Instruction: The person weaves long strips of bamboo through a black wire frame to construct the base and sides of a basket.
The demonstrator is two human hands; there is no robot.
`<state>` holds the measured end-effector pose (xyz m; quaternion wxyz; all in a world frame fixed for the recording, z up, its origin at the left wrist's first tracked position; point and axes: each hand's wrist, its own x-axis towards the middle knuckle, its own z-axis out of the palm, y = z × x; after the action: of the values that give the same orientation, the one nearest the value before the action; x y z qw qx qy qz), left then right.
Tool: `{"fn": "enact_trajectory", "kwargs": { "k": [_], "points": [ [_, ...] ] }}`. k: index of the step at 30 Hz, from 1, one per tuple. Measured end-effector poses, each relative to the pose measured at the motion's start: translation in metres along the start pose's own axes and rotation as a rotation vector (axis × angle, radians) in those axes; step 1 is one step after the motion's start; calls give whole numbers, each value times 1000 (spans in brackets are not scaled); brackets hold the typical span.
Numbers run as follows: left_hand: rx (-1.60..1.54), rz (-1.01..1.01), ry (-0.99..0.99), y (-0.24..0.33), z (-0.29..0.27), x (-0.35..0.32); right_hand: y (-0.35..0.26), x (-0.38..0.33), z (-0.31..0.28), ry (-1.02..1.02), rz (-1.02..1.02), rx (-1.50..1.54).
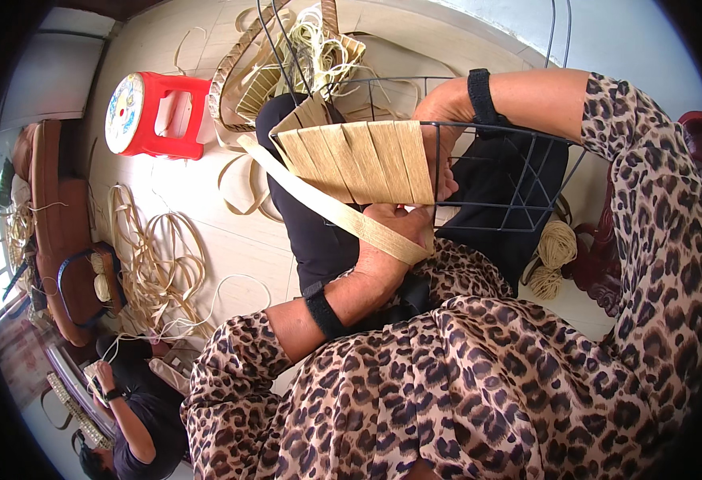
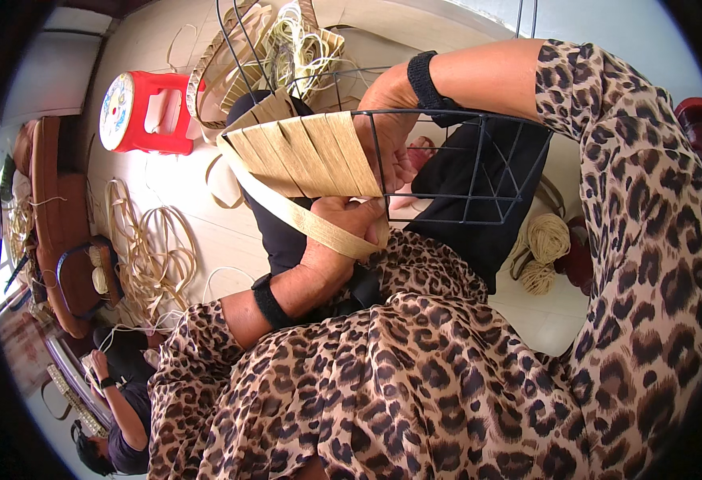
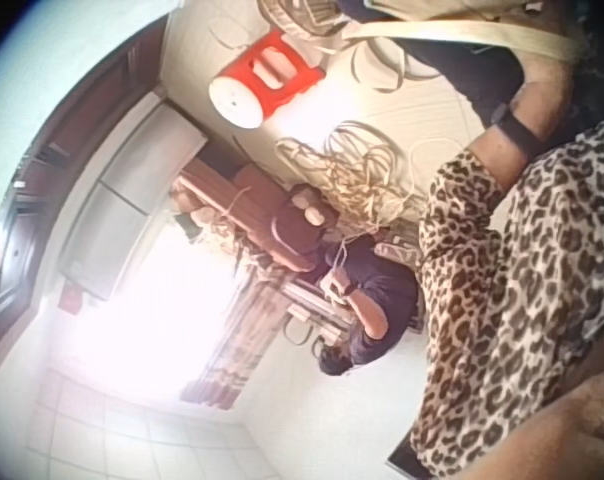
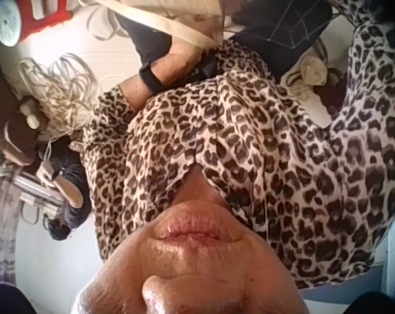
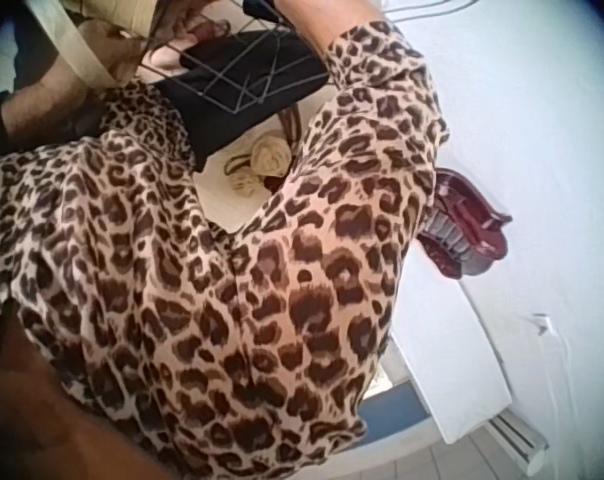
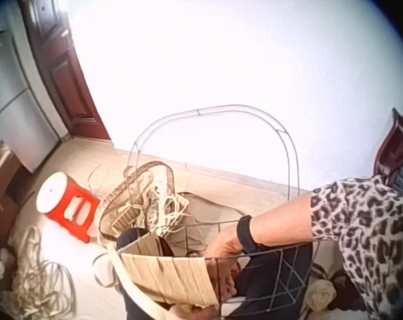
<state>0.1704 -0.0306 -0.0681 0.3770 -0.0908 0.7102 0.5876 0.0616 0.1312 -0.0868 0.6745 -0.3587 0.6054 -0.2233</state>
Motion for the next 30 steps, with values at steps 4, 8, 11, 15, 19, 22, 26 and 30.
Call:
{"fn": "enact_trajectory", "kwargs": {
  "k": [4, 8, 11, 15, 19, 22, 26, 30],
  "points": [
    [0, 1, -12, -13, 10, -3, 3, 3, 13, -20, 30, -6],
    [-37, -42, -55, -12, 4, -1, 2, -4, 13, -7, 69, 16],
    [-52, -121, -265, -10, -16, -6, -2, -6, 10, -4, 101, 19],
    [162, 356, -237, -19, -36, -29, -1, -14, 9, 8, 156, 41],
    [646, 1062, -212, 2, -48, -25, -6, -20, 9, 26, 192, 51],
    [763, 1524, 228, 22, -45, -6, -8, -20, 5, 36, 214, 50],
    [972, 1484, 329, 65, -36, 26, -8, -29, -2, 89, 238, 73],
    [985, 1290, 185, 77, -31, 42, 2, -43, -12, 180, 206, 41]
  ]
}}
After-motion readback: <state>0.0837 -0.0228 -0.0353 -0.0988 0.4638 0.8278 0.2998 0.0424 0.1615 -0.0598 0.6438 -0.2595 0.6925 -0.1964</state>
